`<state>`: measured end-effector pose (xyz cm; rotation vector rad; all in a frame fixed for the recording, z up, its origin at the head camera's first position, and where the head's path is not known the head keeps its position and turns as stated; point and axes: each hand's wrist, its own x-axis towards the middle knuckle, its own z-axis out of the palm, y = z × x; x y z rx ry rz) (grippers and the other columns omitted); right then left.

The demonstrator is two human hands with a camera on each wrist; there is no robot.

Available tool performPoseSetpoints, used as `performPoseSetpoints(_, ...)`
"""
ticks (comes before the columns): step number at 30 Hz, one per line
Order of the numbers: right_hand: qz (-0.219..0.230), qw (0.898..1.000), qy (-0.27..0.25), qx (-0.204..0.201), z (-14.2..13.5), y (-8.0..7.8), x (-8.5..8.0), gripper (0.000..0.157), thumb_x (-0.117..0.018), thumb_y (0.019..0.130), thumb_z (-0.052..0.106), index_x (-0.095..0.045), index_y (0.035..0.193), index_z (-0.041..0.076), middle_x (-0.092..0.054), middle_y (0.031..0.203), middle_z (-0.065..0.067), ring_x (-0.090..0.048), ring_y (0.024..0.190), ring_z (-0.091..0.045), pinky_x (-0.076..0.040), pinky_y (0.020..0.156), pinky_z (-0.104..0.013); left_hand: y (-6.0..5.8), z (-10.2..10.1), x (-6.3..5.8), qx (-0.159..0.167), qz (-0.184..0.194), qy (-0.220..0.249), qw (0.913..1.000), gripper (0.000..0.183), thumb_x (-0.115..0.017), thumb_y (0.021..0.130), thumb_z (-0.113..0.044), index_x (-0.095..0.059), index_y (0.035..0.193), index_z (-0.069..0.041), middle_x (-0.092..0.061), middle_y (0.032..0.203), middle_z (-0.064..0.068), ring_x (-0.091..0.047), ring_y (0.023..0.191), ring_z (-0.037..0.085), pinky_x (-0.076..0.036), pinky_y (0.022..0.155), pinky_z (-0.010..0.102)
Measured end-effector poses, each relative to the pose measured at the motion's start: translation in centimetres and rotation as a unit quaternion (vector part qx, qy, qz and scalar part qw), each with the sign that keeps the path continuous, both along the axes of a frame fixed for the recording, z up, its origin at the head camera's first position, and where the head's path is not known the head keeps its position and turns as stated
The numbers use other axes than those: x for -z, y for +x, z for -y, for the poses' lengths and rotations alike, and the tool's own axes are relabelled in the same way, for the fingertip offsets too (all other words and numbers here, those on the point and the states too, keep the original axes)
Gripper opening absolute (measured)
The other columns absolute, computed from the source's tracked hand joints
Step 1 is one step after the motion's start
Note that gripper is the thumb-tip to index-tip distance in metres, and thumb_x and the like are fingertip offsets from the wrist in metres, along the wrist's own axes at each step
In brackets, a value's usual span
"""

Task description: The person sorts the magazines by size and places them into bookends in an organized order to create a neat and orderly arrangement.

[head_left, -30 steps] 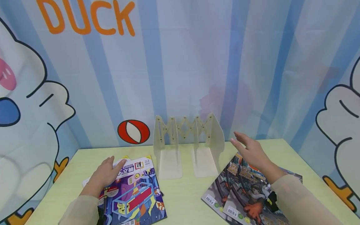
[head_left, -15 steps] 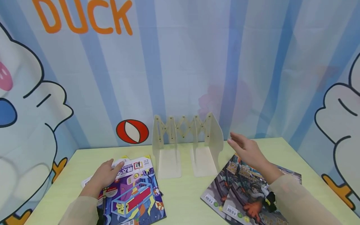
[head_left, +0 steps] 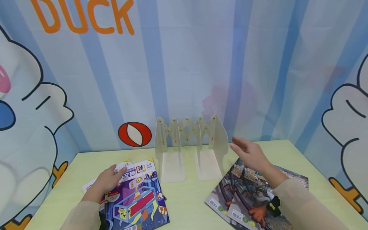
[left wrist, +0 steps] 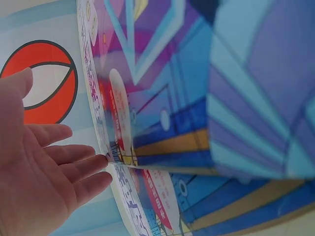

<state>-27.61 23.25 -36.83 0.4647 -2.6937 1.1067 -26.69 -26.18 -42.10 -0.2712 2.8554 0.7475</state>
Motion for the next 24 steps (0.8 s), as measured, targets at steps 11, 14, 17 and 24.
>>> performPoseSetpoints(11,-0.001,1.0,-0.003,-0.007,0.9,0.0,-0.1,0.058,-0.045,0.098,0.043,-0.042,0.142,0.006,-0.053,0.136,-0.018,-0.06,0.114,-0.034,-0.054,0.088,-0.047,0.3,0.1,-0.2,-0.029,0.013,0.014,0.9994,0.093,-0.039,0.092,-0.061,-0.016,0.145,0.01,-0.025,0.144,0.038,-0.028,0.13,0.055,-0.035,0.1,0.066)
performPoseSetpoints(14,0.0,1.0,-0.006,-0.013,1.1,0.1,-0.1,0.058,-0.046,0.097,0.043,-0.043,0.141,0.005,-0.054,0.134,-0.018,-0.061,0.112,-0.034,-0.055,0.087,-0.046,0.4,0.3,-0.2,-0.035,0.018,0.025,0.9989,0.092,-0.04,0.092,-0.061,-0.016,0.146,0.01,-0.024,0.144,0.037,-0.028,0.13,0.055,-0.034,0.1,0.066)
performPoseSetpoints(17,0.004,1.0,-0.009,-0.018,1.4,0.1,-0.2,0.058,-0.047,0.097,0.043,-0.043,0.141,0.005,-0.056,0.133,-0.018,-0.062,0.111,-0.033,-0.055,0.085,-0.045,0.3,0.4,-0.1,-0.042,0.017,0.036,0.9983,0.093,-0.039,0.091,-0.062,-0.016,0.146,0.009,-0.024,0.144,0.037,-0.028,0.129,0.055,-0.035,0.1,0.066)
performPoseSetpoints(24,-0.01,1.0,-0.009,-0.021,1.9,0.1,-0.3,0.055,-0.047,0.098,0.039,-0.046,0.138,0.001,-0.056,0.131,-0.021,-0.063,0.109,-0.035,-0.055,0.085,-0.045,-0.2,0.9,-0.1,-0.065,0.011,0.092,0.9936,0.094,-0.036,0.091,-0.065,-0.014,0.147,0.007,-0.023,0.144,0.036,-0.031,0.127,0.054,-0.039,0.099,0.063)
